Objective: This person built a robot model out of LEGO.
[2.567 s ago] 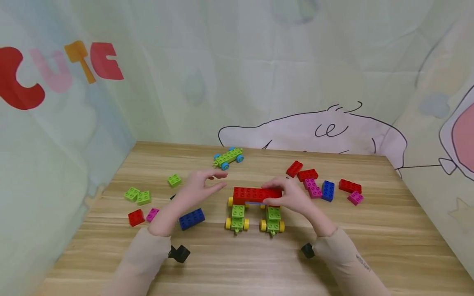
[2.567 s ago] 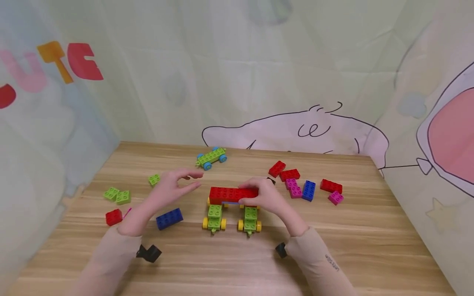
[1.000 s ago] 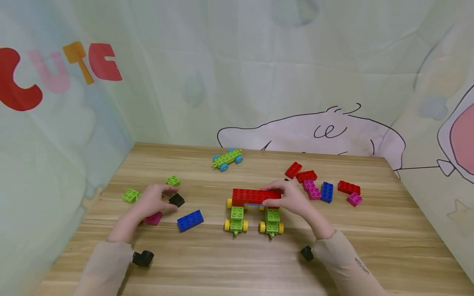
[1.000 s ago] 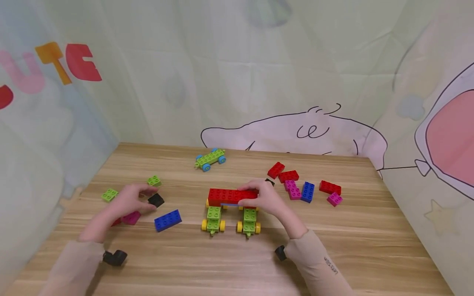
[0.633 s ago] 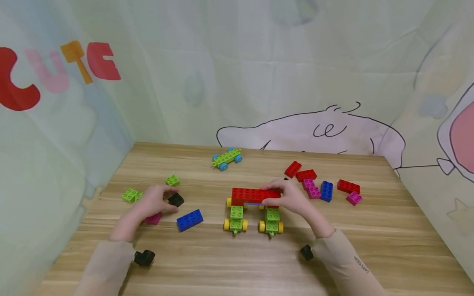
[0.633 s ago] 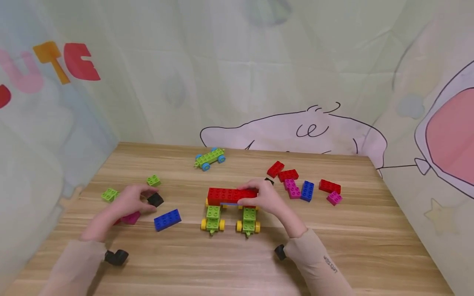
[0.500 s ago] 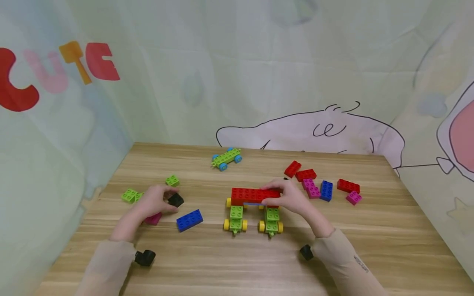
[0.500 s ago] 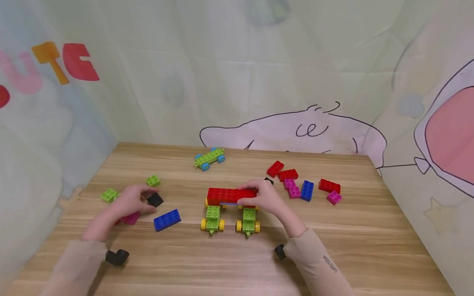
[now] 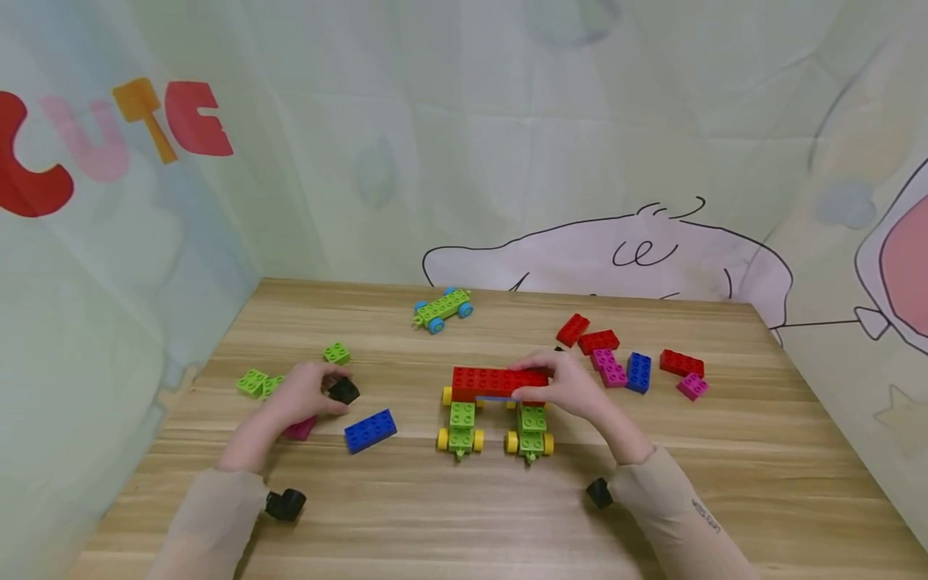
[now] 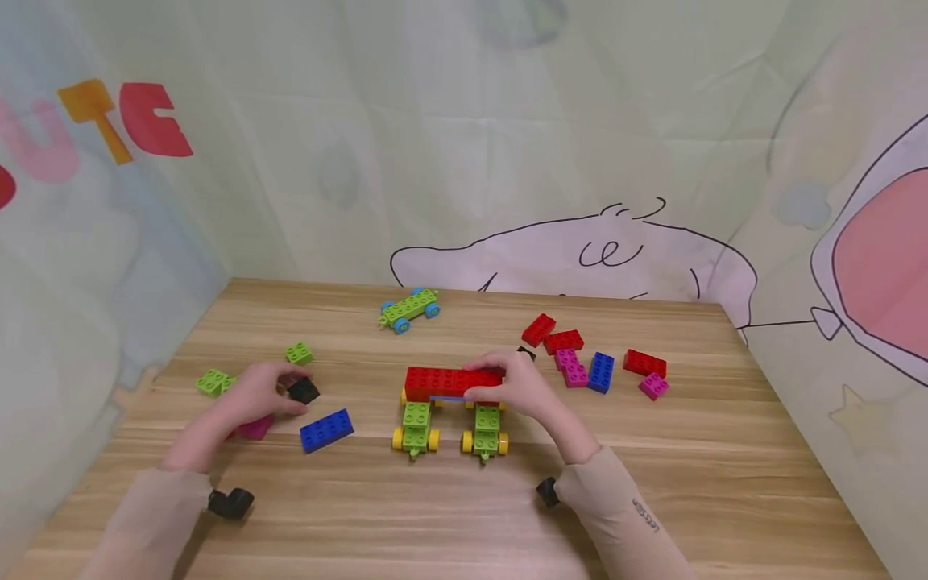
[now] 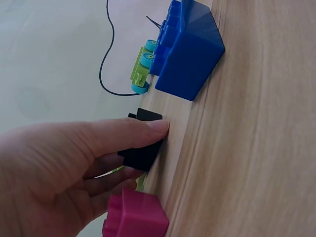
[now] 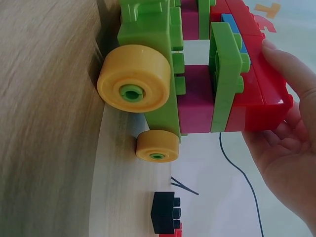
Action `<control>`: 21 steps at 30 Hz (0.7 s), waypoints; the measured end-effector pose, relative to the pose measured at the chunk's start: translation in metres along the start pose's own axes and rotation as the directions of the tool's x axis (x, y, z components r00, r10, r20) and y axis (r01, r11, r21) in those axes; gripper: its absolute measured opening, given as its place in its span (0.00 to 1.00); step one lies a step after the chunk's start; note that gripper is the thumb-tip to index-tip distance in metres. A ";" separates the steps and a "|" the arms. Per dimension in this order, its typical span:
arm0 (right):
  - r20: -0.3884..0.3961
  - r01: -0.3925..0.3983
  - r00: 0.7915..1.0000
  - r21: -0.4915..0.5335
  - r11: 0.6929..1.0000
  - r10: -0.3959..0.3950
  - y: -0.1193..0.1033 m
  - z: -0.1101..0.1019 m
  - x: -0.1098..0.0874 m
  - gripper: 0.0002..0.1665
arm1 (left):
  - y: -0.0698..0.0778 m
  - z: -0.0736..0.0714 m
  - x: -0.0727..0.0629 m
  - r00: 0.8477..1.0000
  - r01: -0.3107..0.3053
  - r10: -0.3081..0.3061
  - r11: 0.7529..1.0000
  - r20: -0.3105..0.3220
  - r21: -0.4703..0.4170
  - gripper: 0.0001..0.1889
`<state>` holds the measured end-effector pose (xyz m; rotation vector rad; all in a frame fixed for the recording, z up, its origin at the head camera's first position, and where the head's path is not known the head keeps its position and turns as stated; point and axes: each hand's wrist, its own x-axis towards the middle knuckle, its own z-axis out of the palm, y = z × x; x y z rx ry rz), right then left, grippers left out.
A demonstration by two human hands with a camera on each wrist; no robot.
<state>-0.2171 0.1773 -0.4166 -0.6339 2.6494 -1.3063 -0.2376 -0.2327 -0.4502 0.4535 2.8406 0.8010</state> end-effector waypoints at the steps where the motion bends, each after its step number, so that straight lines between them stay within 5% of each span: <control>1: -0.001 -0.001 1.000 -0.001 1.000 0.001 0.000 0.000 0.000 0.21 | 0.000 0.000 0.000 1.000 0.000 0.000 1.000 0.000 0.000 0.29; 21: -0.008 0.003 1.000 -0.006 1.000 -0.003 0.002 0.000 -0.001 0.21 | 0.012 0.000 -0.002 0.999 -0.031 0.029 0.999 -0.044 -0.030 0.30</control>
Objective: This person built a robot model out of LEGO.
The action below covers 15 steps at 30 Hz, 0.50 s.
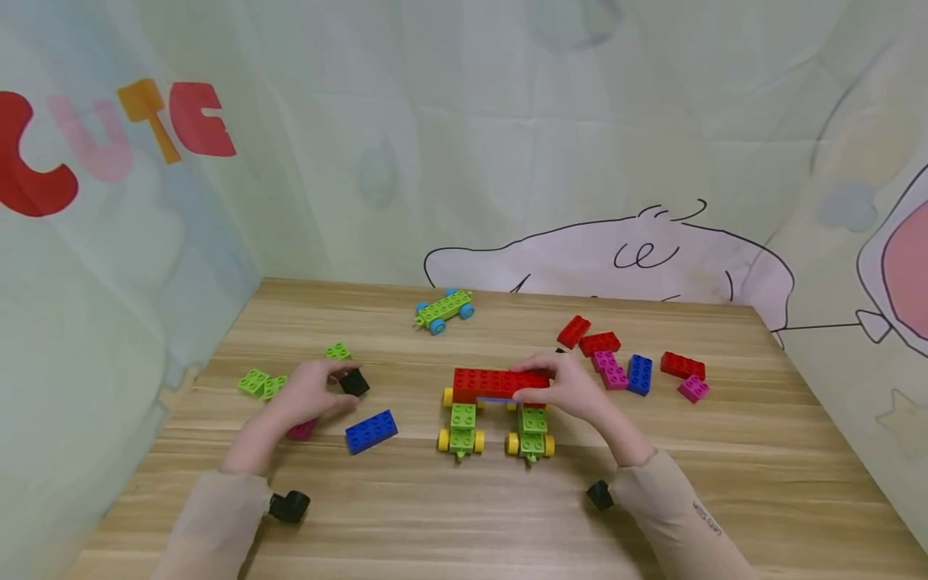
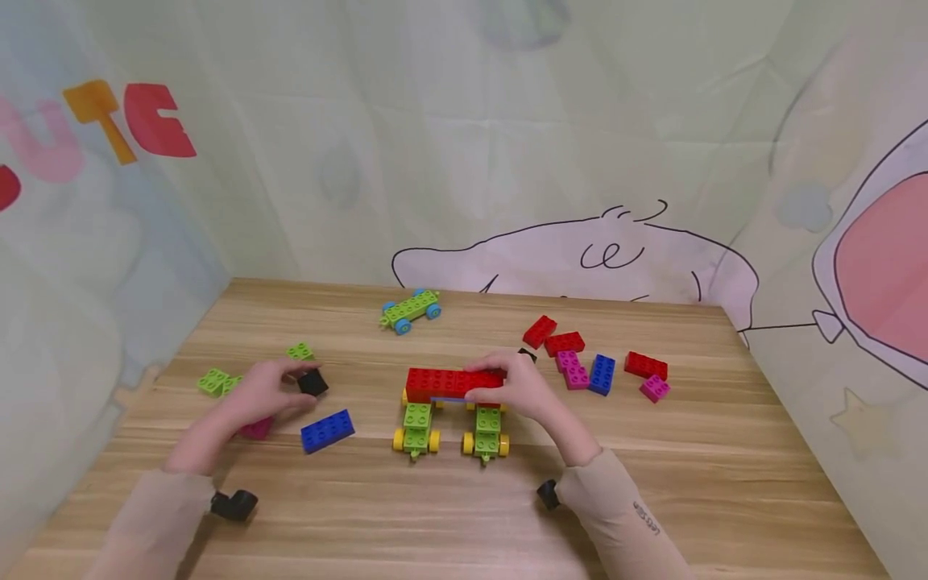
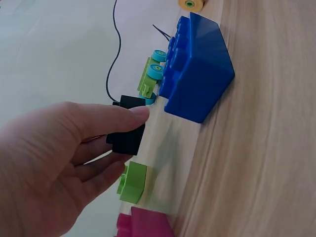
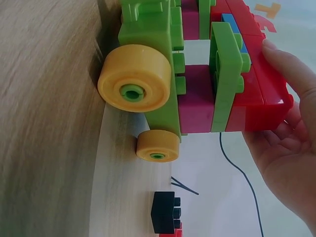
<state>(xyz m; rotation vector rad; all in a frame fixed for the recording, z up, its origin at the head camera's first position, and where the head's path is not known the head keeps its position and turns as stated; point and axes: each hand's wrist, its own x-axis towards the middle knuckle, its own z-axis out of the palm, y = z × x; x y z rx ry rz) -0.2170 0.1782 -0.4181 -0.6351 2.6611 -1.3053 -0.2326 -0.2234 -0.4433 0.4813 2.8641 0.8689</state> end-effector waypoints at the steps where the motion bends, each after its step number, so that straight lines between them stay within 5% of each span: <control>1: 0.000 0.000 1.000 -0.001 1.000 0.000 0.000 0.000 0.000 0.21 | 0.001 0.000 0.000 1.000 -0.006 0.006 1.000 -0.009 -0.003 0.30; 15: -0.008 0.039 0.999 -0.051 0.998 -0.040 -0.003 -0.001 -0.002 0.21 | 0.027 -0.002 0.006 0.991 -0.082 0.071 0.992 -0.116 -0.091 0.27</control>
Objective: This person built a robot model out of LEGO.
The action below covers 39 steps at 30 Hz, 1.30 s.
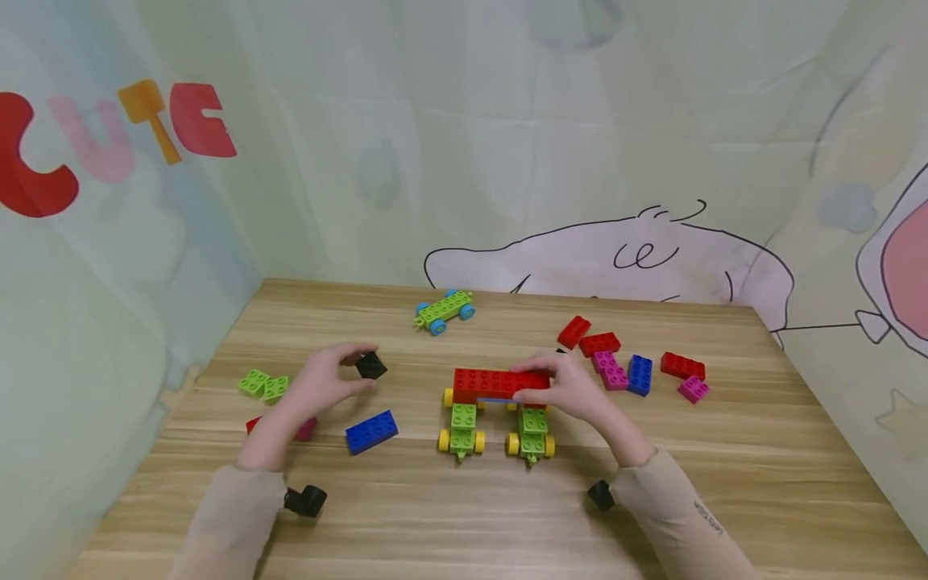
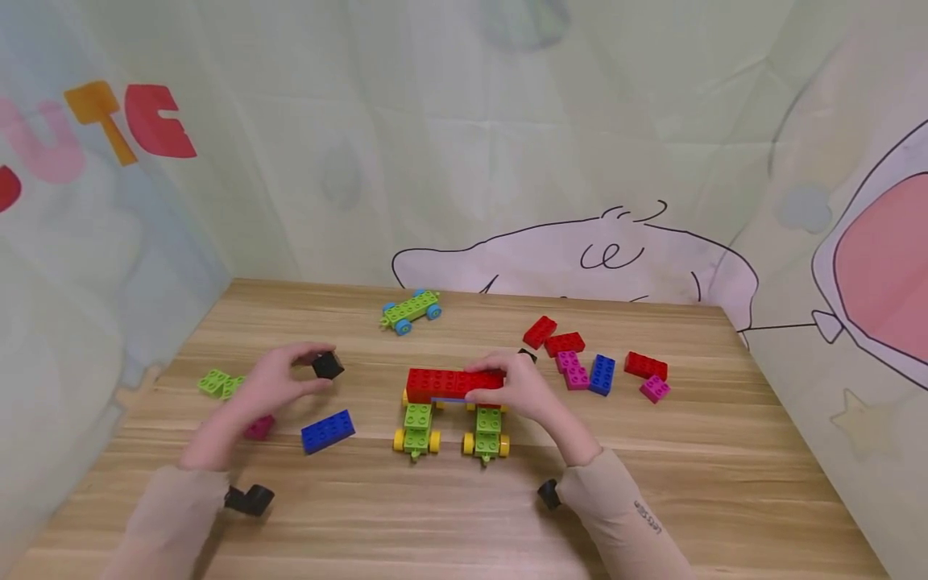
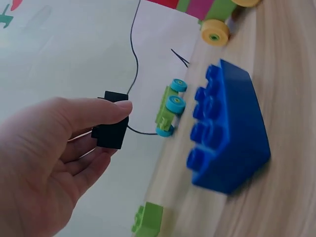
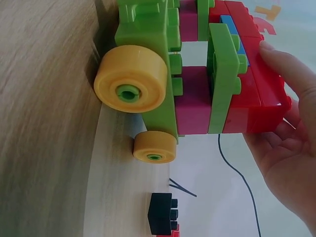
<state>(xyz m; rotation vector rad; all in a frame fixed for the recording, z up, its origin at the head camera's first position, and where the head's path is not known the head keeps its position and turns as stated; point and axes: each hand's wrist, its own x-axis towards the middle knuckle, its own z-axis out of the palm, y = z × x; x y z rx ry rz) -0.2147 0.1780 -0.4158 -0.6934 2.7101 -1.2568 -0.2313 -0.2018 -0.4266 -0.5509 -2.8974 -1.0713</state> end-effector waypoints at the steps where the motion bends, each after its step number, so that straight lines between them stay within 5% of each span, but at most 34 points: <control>1: 0.000 0.005 1.000 -0.004 1.000 -0.005 0.000 0.000 0.000 0.20 | 0.002 0.000 0.001 1.000 -0.009 0.008 1.000 -0.008 -0.008 0.27; 24: 0.003 0.060 0.998 -0.044 0.997 -0.060 -0.002 -0.001 0.003 0.18 | 0.064 0.008 0.021 0.974 -0.187 0.176 0.980 -0.140 -0.069 0.26; 39: 0.006 0.131 0.991 -0.017 0.991 -0.131 -0.030 0.003 0.023 0.19 | 0.082 0.029 0.028 0.956 -0.283 0.267 0.947 -0.118 -0.150 0.27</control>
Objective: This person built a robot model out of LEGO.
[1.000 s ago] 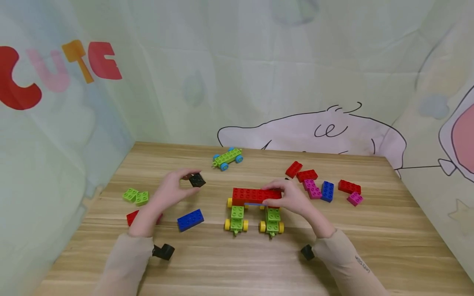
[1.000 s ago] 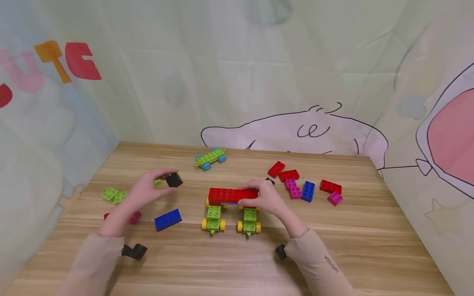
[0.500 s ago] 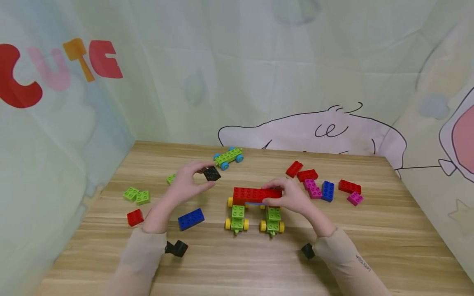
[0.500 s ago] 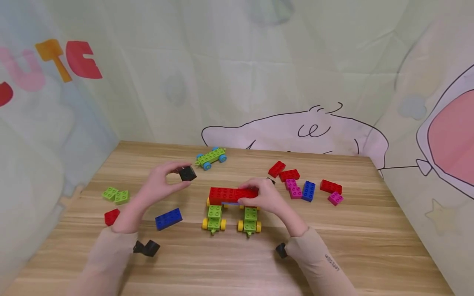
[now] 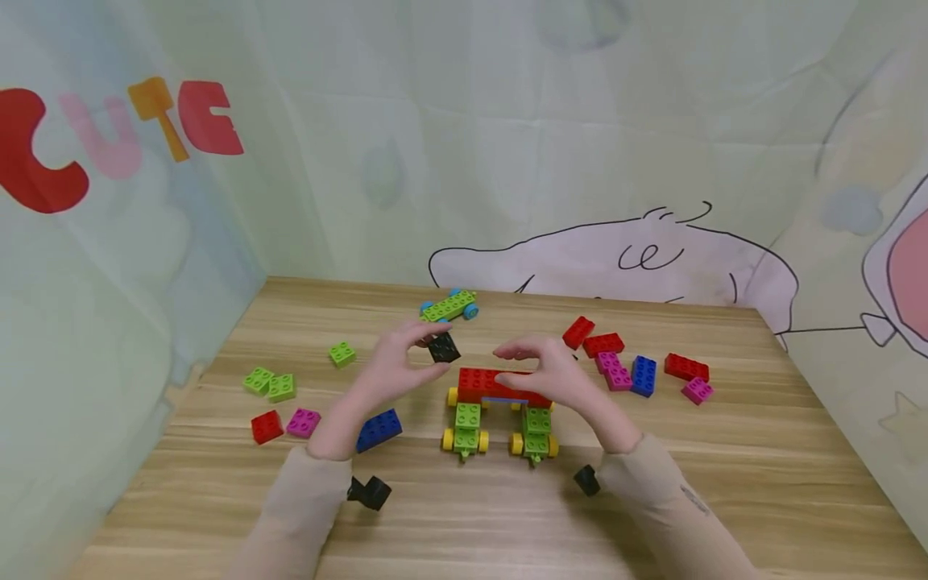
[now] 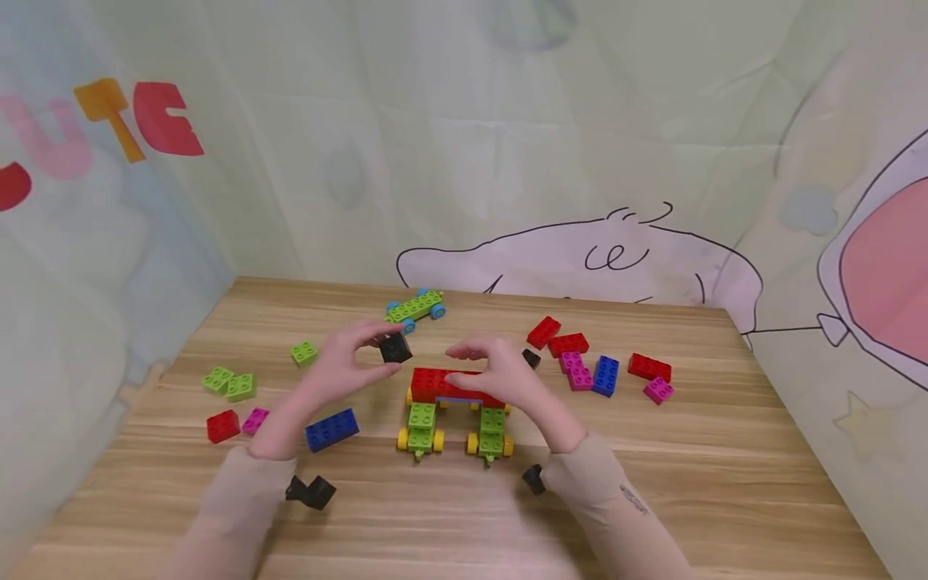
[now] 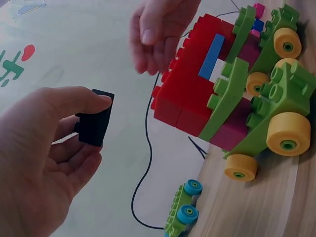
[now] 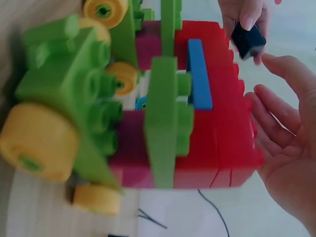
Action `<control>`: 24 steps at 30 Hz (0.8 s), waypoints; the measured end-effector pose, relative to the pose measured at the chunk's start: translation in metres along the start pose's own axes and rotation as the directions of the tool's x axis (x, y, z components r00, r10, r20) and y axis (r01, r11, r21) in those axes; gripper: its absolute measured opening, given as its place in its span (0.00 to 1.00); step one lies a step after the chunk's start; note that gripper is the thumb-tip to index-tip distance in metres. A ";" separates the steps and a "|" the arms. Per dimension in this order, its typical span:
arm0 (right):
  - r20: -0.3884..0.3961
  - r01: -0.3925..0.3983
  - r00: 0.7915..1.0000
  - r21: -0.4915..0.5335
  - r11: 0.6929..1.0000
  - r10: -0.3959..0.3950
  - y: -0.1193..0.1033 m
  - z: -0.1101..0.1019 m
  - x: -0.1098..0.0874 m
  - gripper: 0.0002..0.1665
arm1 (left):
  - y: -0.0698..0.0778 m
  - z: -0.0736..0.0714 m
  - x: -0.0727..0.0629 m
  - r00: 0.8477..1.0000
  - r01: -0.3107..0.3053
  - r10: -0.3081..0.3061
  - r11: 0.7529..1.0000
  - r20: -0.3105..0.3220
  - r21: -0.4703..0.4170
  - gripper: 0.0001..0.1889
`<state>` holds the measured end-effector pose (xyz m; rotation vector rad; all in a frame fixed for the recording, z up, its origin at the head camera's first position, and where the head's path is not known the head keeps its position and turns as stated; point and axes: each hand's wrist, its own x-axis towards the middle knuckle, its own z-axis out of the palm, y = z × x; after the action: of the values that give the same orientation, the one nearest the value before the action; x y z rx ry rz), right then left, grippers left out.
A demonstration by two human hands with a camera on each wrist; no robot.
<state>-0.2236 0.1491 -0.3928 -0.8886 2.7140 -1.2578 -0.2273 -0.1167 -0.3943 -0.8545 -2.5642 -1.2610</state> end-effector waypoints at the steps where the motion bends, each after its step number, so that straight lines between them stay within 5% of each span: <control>1: -0.001 0.003 1.000 0.000 1.000 -0.003 -0.002 0.001 0.002 0.19 | 0.001 0.001 0.000 1.000 -0.004 0.004 1.000 0.003 -0.006 0.27; 24: 0.044 0.042 0.998 0.027 0.999 -0.043 -0.017 0.020 0.022 0.27 | 0.003 0.013 0.001 0.996 0.011 -0.008 0.999 0.086 -0.037 0.33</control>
<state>-0.2288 0.1152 -0.3892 -0.9640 2.6525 -1.2615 -0.2250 -0.1050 -0.3996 -0.9235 -2.6210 -1.3071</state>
